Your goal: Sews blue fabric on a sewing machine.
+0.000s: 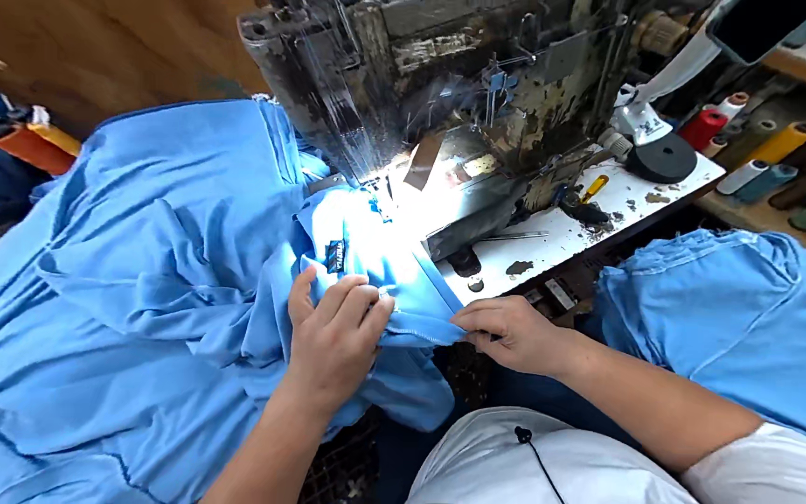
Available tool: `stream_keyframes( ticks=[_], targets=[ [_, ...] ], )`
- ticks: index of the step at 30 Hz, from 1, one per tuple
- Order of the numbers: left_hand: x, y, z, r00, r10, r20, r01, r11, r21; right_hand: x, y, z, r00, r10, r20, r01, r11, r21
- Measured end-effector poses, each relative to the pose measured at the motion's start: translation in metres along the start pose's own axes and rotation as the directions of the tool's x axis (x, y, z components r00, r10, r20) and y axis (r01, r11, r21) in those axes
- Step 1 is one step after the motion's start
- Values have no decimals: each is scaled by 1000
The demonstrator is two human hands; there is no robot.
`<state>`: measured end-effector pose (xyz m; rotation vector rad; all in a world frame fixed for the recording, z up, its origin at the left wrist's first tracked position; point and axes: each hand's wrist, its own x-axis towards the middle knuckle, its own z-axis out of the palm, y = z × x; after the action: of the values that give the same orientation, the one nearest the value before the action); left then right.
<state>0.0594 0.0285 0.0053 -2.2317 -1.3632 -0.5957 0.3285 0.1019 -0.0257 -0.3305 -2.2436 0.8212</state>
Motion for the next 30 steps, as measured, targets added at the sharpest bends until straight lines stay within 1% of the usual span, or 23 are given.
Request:
stream_keyframes(
  ticks=[3, 7, 9, 11, 12, 14, 16, 17, 18, 20, 22, 25, 26, 28, 30],
  targets=[
    [11, -13, 1, 1000, 0, 8, 0, 1000, 7, 16, 7, 1, 999, 24, -31, -24, 999, -27],
    [14, -24, 2, 999, -38, 26, 38, 999, 9, 27, 10, 7, 998, 34, -50, -36, 998, -48],
    [17, -18, -1, 990, -120, 75, 118, 992, 31, 30, 8, 9, 997, 36, -72, -39, 998, -44],
    [26, 2, -3, 964, -235, 126, 230, 972, 55, 38, 2, 7, 993, 26, -111, -31, 999, -41],
    [31, 12, 1, 956, -271, 114, 269, 963, 29, 45, -3, 5, 991, 10, -133, -17, 999, -51],
    [43, 21, 18, 953, -303, -3, 302, 950, -81, 65, -14, -3, 984, -59, -170, 43, 994, -96],
    [57, 11, 35, 937, -311, -158, 288, 945, -155, 84, -21, -8, 975, -129, -183, 104, 985, -138],
    [64, 3, 40, 929, -302, -215, 274, 950, -152, 91, -23, -10, 972, -143, -185, 116, 982, -148],
    [69, -4, 41, 927, -286, -243, 261, 956, -130, 93, -22, -12, 972, -145, -185, 118, 981, -153],
    [72, -5, 40, 946, -232, -229, 213, 972, -101, 86, -19, -16, 974, -139, -179, 114, 983, -143],
    [67, 0, 41, 966, -165, -199, 145, 983, -109, 68, -12, -17, 983, -117, -141, 98, 986, -138],
    [54, -1, 52, 983, -56, -173, 35, 992, -121, 34, 3, -3, 993, -12, -120, 4, 997, -73],
    [50, -2, 55, 984, -54, -168, 34, 992, -120, 28, 6, 1, 992, 17, -129, -23, 999, -48],
    [45, -6, 58, 983, -116, -139, 102, 990, -101, 30, 4, 3, 989, 26, -144, -31, 999, -35],
    [48, -9, 54, 974, -211, -77, 202, 973, -114, 49, -3, -1, 988, -41, -150, 29, 996, -85]
  ],
)
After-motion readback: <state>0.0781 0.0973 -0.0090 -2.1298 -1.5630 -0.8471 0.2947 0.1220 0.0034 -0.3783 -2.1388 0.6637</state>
